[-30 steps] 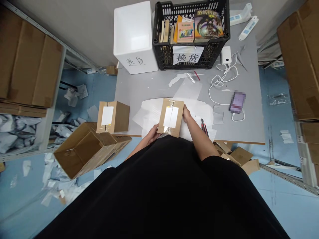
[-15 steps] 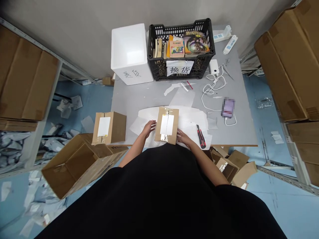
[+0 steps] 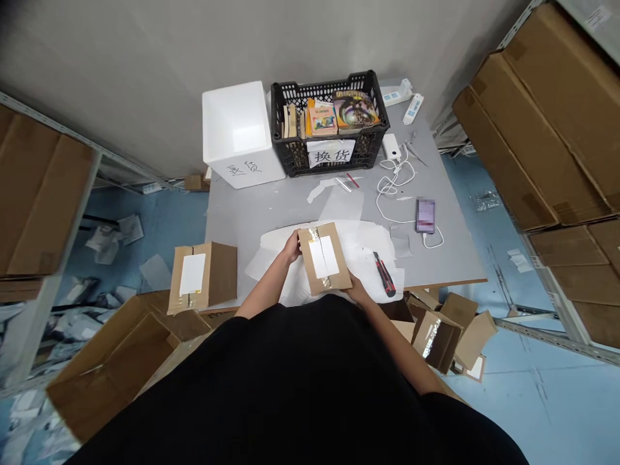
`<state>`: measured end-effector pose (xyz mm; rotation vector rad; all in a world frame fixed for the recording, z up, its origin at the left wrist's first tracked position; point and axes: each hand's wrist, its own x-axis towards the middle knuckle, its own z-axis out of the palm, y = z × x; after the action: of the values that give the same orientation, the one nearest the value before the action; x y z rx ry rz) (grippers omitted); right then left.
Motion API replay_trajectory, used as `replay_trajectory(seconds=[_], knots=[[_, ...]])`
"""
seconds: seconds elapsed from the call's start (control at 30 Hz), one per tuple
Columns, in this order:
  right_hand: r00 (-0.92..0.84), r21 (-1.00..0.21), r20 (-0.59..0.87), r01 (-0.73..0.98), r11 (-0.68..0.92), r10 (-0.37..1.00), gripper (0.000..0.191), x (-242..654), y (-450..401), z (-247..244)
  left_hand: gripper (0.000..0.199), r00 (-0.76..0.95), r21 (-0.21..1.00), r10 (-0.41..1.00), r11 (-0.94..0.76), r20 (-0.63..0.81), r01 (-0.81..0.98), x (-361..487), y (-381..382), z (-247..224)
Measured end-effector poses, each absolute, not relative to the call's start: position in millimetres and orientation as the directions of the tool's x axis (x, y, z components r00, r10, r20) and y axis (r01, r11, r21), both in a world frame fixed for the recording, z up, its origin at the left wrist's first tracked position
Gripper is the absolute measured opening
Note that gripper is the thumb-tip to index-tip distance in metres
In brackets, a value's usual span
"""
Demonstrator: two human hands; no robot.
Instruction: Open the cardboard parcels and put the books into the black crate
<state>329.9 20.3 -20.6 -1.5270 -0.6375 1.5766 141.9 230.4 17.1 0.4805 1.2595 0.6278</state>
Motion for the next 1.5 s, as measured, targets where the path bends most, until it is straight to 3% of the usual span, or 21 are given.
replay_trajectory(seconds=[0.1,0.3,0.47,0.67,0.93,1.0,1.07,1.17,1.33,1.4,1.5], knots=[[0.18,-0.828,-0.548,-0.252,-0.501,0.817,0.056,343.1,30.9,-16.7,0.015,0.081,0.679,0.697,0.714,-0.712,-0.173,126.5,208.5,23.1],[0.294,-0.859,-0.512,-0.198,-0.472,0.807,0.041,360.1,79.9,1.9,0.012,0.011,0.696,0.758,0.604,-0.652,-0.388,99.0,151.9,30.2],[0.355,-0.878,-0.476,-0.239,-0.414,0.804,0.044,362.2,122.1,10.5,0.014,-0.018,0.669,0.752,0.574,-0.658,-0.471,88.6,120.6,24.1],[0.299,-0.863,-0.505,-0.16,-0.479,0.81,0.04,364.0,132.8,1.1,0.024,-0.013,0.644,0.693,0.663,-0.721,-0.383,82.0,101.3,3.3],[0.288,-0.802,-0.598,-0.21,-0.56,0.748,0.041,375.7,92.5,-27.8,0.036,0.042,0.684,0.72,0.674,-0.692,-0.281,68.9,101.1,0.2],[0.358,-0.809,-0.575,-0.116,-0.576,0.735,0.038,384.0,78.7,-38.9,0.036,0.052,0.685,0.716,0.685,-0.696,-0.249,65.0,103.4,0.4],[0.469,-0.792,-0.503,0.087,-0.604,0.726,0.036,396.3,62.5,-50.2,0.033,0.042,0.69,0.711,0.693,-0.702,-0.208,63.0,105.5,0.9],[0.596,-0.66,-0.36,0.381,-0.647,0.718,0.038,418.7,36.1,-63.9,0.027,-0.014,0.721,0.726,0.68,-0.688,-0.133,63.9,110.3,3.2],[0.637,-0.393,-0.298,0.598,-0.699,0.711,0.043,444.9,5.3,-71.9,0.024,-0.109,0.816,0.809,0.576,-0.577,-0.044,69.6,126.8,10.2],[0.576,-0.305,-0.345,0.678,-0.669,0.741,0.043,448.7,2.1,-71.2,0.031,-0.137,0.852,0.847,0.522,-0.513,0.039,72.4,133.2,15.3],[0.515,-0.234,-0.371,0.754,-0.614,0.773,0.038,448.9,4.5,-68.5,0.06,-0.08,0.901,0.934,0.357,-0.348,0.246,79.1,136.8,28.1]])
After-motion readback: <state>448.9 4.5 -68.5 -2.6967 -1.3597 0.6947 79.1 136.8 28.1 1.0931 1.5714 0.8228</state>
